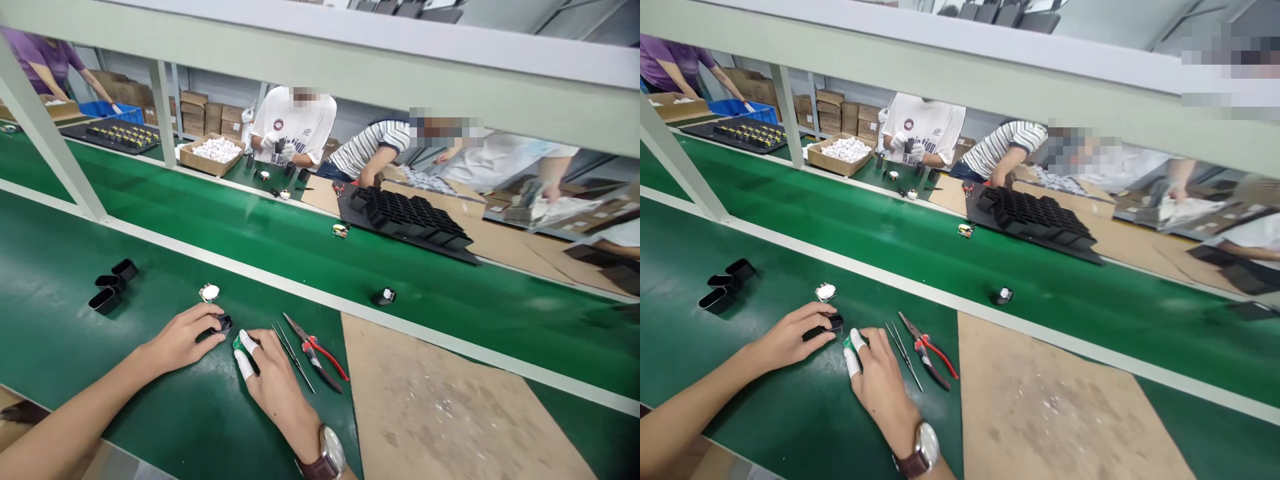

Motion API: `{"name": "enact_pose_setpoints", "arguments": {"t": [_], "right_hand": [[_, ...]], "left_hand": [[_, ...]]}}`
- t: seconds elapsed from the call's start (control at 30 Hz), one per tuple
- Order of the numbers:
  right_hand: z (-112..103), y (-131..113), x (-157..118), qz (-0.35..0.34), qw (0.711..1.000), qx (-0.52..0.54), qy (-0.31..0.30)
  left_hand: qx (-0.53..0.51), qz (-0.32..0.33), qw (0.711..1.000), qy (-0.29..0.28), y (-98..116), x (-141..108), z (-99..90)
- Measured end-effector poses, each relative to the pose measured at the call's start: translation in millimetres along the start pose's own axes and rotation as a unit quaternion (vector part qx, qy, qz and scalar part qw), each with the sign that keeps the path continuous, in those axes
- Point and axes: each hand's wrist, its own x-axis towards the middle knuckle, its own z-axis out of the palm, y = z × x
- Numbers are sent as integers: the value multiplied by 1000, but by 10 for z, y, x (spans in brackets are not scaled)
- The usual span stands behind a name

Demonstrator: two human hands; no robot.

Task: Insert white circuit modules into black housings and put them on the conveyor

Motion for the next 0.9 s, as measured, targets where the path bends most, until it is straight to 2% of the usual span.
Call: {"name": "enact_pose_setpoints", "arguments": {"t": [0.17, 0.4, 0.77, 0.9], "right_hand": [[-19, -74, 68, 11, 999, -14, -29], [-58, -57, 98, 37, 998, 17, -54], [33, 75, 12, 26, 998, 47, -28], [63, 67, -95, 27, 999, 16, 1]], "left_hand": [[14, 16, 1000, 1, 54, 31, -5], [33, 30, 999, 9, 71, 48, -10], [20, 46, 997, 59, 19, 23, -16], [13, 50, 996, 73, -23, 6, -19]]}}
